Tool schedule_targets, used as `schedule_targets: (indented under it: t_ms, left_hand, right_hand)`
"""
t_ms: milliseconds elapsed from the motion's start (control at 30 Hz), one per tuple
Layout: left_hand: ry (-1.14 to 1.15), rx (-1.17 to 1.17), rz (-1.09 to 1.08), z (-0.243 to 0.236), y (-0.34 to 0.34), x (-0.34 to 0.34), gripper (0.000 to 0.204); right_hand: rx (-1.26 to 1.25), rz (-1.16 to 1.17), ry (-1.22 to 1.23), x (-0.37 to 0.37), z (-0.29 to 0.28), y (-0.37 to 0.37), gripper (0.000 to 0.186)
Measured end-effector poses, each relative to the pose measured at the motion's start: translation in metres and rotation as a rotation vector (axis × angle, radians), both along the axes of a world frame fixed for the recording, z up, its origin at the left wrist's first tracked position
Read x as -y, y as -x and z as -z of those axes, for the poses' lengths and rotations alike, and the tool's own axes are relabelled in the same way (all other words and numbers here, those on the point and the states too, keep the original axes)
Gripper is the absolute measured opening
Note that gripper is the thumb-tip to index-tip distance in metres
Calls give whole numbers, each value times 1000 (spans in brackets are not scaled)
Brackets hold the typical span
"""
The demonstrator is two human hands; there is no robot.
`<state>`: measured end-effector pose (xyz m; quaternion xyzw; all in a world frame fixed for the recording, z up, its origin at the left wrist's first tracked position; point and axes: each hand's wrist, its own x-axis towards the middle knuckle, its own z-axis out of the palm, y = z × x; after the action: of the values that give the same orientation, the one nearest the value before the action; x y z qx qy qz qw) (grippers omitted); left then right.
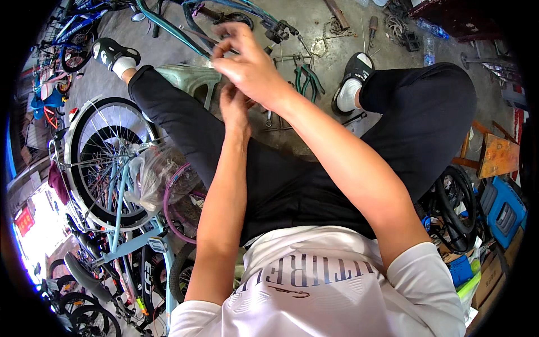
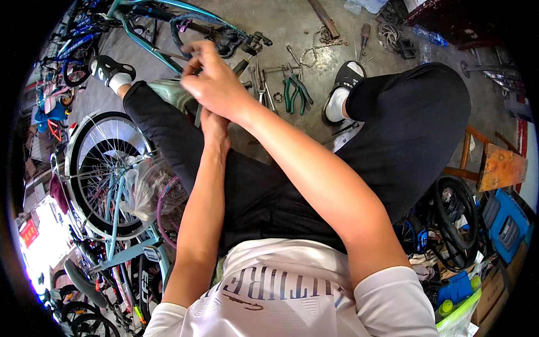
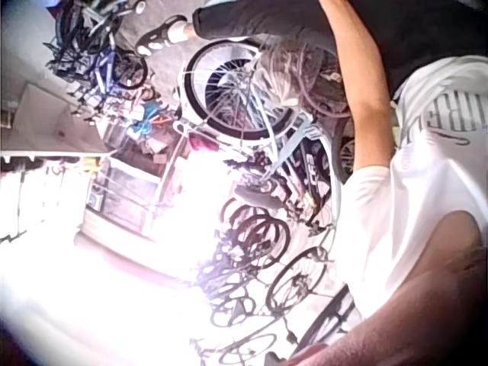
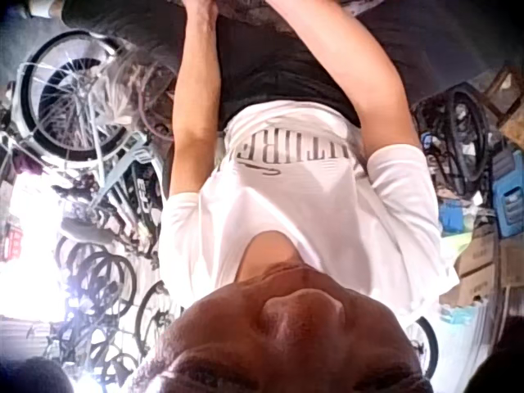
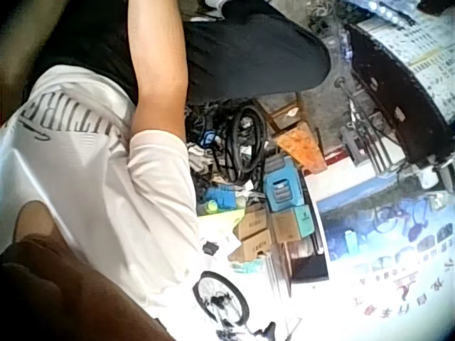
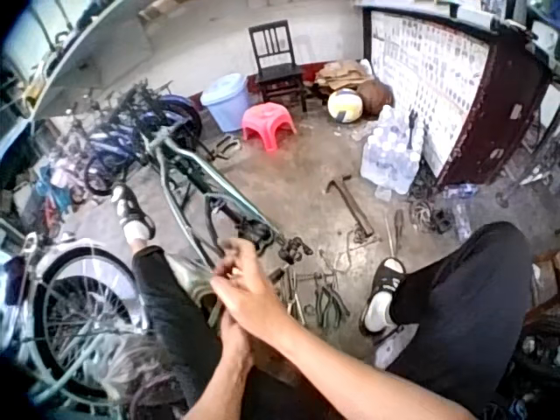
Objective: The person uses a screwdriver and pliers to manipulate and tighten small components on a bicycle frame while it sits on the floor.
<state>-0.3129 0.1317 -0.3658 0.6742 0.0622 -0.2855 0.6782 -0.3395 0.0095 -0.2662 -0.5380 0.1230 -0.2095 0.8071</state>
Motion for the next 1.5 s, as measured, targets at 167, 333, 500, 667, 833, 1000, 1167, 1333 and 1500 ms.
schedule_targets:
  t_ms: [167,333,500,667,833,1000,1167,1333,1500]
  left_hand:
    - [247,-133,108,-4,-3,15,59]
    - [332,-149,39,-4,-4,30,41]
    - [346,-138,37,1,1,36,34]
    - [287,-68,60,-2,4,41,37]
    - [275,-94,99,5,-1,37,34]
    - [257,-36,32,-2,1,45,33]
    - [235,11,-16,3,2,56,32]
    - [196,-51,-126,3,-1,64,35]
    - [102,-254,-242,-17,-5,73,43]
  right_hand:
    - [-287,394,-254,-2,46,46,25]
    - [-480,603,35,24,102,33,36]
    - [-491,418,84,40,115,32,38]
    - [-730,425,236,60,151,40,37]
    - [-812,464,219,77,149,44,41]
    - [-775,525,182,63,153,47,40]
    - [-768,508,121,59,174,55,38]
    - [-770,475,37,63,178,57,37]
    - [-788,461,-24,58,176,52,36]
